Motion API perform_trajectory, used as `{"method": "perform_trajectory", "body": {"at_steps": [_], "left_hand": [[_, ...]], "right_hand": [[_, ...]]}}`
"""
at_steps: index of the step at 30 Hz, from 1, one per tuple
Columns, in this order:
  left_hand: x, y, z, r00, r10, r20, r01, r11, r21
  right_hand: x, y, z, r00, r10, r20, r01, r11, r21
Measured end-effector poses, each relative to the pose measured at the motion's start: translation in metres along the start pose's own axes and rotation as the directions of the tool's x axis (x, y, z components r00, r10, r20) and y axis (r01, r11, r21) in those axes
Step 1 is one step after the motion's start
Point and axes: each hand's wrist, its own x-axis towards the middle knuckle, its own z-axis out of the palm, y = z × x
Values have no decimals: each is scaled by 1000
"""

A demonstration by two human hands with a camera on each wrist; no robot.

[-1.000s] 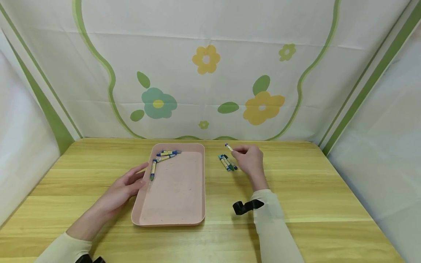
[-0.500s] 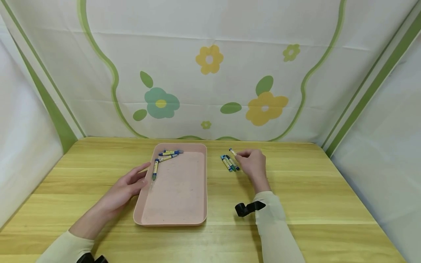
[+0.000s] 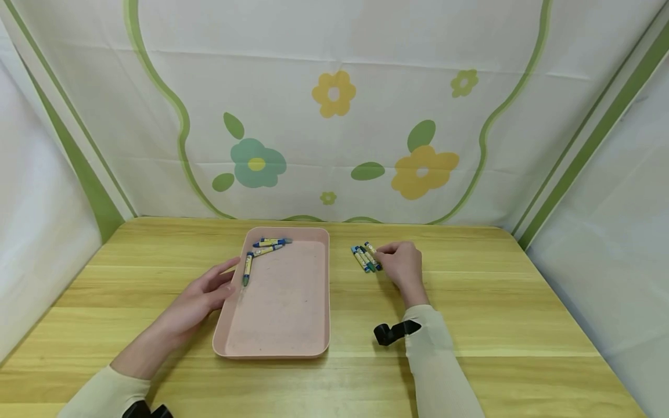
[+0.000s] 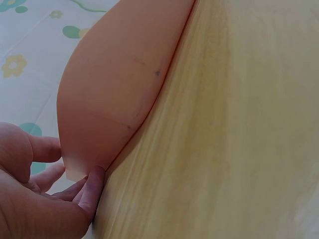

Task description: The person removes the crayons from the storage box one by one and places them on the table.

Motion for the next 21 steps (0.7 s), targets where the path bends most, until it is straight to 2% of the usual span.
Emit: {"method": "perform_trajectory", "body": {"at_steps": [21], "left_hand": [[1,-1,0,1000,11,-4,-11,1000,-3]], "right_hand": [[2,5,4,1000,-7,5,7,999,-34]]}}
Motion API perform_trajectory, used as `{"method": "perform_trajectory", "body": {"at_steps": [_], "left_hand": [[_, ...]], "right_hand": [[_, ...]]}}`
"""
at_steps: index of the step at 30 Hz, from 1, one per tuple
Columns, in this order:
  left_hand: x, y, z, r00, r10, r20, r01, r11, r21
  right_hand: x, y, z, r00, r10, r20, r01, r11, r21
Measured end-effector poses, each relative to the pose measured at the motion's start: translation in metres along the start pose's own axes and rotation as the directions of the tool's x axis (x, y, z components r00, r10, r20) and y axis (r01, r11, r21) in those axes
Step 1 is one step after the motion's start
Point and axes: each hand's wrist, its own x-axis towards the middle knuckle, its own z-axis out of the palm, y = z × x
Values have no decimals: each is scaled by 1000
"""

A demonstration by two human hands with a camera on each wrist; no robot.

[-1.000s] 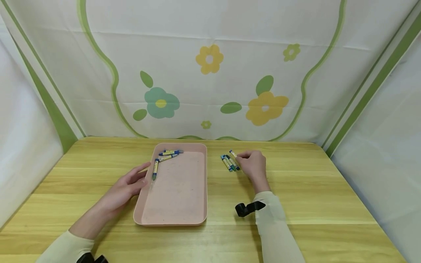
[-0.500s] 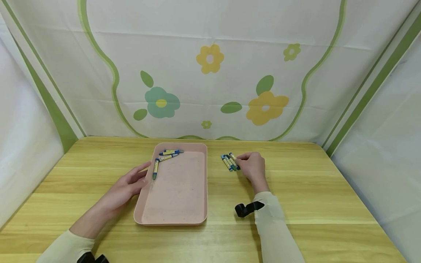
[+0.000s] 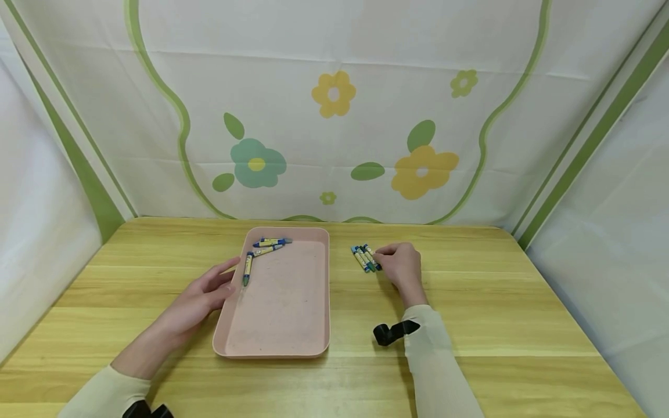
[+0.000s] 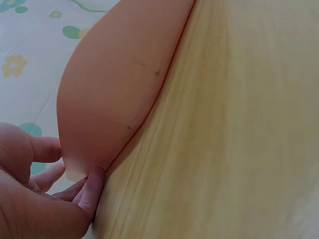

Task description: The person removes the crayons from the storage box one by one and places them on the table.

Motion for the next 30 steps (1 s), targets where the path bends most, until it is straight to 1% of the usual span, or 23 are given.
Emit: {"method": "perform_trajectory", "body": {"at_steps": [15,24,27,30], "left_hand": [[-1,0,0,1000,0,1,0,1000,10],[-2,1,1,1000,-5,2,5,1000,11],[-2,2,1,1000,-6,0,6,1000,10],[-2,2,1,1000,-3,-1,3,1000,5]], "right_hand": [[-1,-1,-4,1000,-19,3,19,999,31],[-5,-8,-12,999,-5,31,2,995,96],[-5,-12,-14,1000,-15,17,13,994,110],[-6,-17,-15,999,-45,-14,47,994,102]]}}
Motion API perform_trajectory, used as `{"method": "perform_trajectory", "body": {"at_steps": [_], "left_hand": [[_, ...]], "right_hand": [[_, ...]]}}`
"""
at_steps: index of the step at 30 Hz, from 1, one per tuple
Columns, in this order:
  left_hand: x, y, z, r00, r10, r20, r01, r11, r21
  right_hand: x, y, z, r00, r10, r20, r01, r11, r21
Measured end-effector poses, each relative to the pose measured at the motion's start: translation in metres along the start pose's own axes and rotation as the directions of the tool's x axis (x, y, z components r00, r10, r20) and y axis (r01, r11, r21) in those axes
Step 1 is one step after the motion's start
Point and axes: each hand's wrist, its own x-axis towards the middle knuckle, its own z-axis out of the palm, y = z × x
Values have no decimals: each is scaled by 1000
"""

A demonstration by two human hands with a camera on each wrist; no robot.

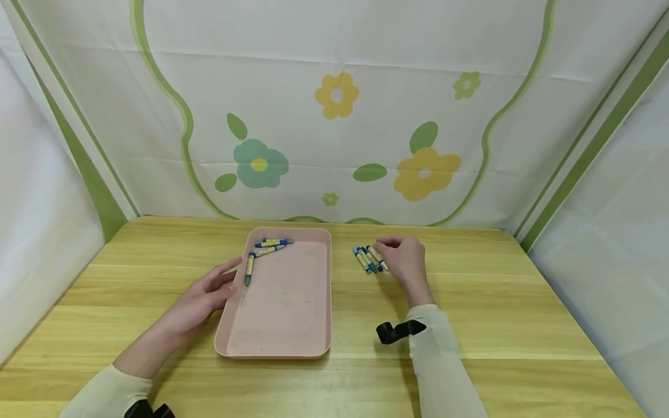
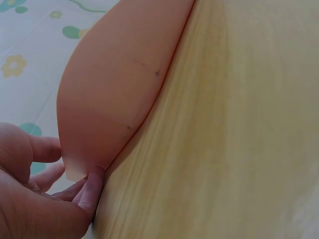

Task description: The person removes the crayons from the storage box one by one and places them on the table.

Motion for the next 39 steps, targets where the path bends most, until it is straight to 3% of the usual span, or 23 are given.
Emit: {"method": "perform_trajectory", "body": {"at_steps": [6,24,39], "left_hand": [[1,-1,-1,1000,4,1,-4,1000,-13],[1,-1,0,1000,5,-7,-5,1000,-3],[1,-1,1,1000,6,-4,-6,1000,2]], "right_hand": [[-2,-8,-3,997,-67,-34,66,997,-30],[-7,-20,-1,992,-125,-23,124,992,-23],[-10,-37,11,984,-176,21,175,984,43]]}}
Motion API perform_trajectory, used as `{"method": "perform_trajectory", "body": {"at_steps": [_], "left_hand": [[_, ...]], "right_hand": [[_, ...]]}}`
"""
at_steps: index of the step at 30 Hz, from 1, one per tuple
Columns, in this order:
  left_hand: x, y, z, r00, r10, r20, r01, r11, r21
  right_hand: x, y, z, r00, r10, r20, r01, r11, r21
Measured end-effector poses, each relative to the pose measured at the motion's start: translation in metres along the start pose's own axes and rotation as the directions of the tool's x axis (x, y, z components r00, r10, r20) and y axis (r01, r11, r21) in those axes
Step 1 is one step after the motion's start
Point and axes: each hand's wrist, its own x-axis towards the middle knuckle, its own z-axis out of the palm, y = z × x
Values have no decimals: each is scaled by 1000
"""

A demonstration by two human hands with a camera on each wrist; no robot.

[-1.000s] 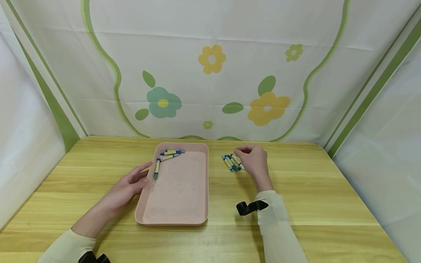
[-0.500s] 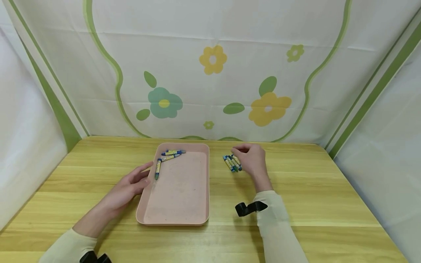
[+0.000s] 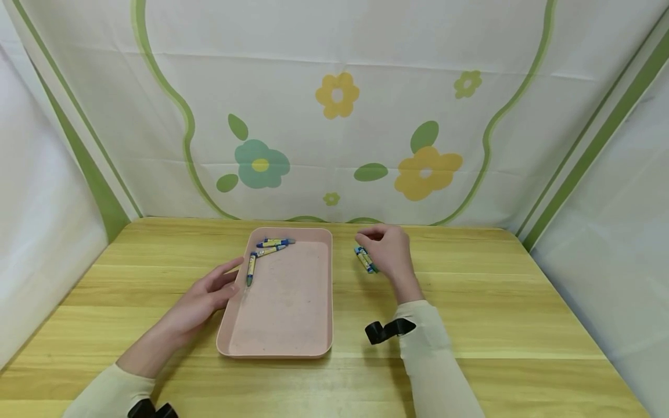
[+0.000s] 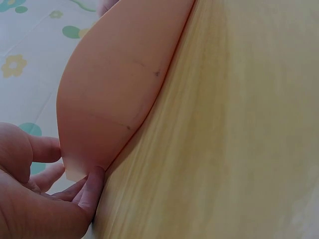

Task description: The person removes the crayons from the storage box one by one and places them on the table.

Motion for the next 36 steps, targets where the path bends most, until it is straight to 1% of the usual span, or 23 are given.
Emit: {"method": "perform_trajectory", "body": {"at_steps": [6,13,23,29,36], "left_hand": [[1,0,0,1000,-3,0,3,1000,-2],[1,0,1,1000,-6,0,6,1000,-2],[0,0,0,1000,-9,-1,9,1000,3],[0,0,0,1000,9,13,-9,1000,2],[1,0,-2,1000,-1,7,1,1000,-5]], "right_hand": [[0,-7,4,999,-28,28,28,1000,-7],[3,-17,12,997,-64,34,65,998,-13],[14,-39,37,988,-132,76,134,991,-15],[18,-49,53,985,-137,109,138,990,-1],[21,-60,68,982,-132,136,130,991,21]]}}
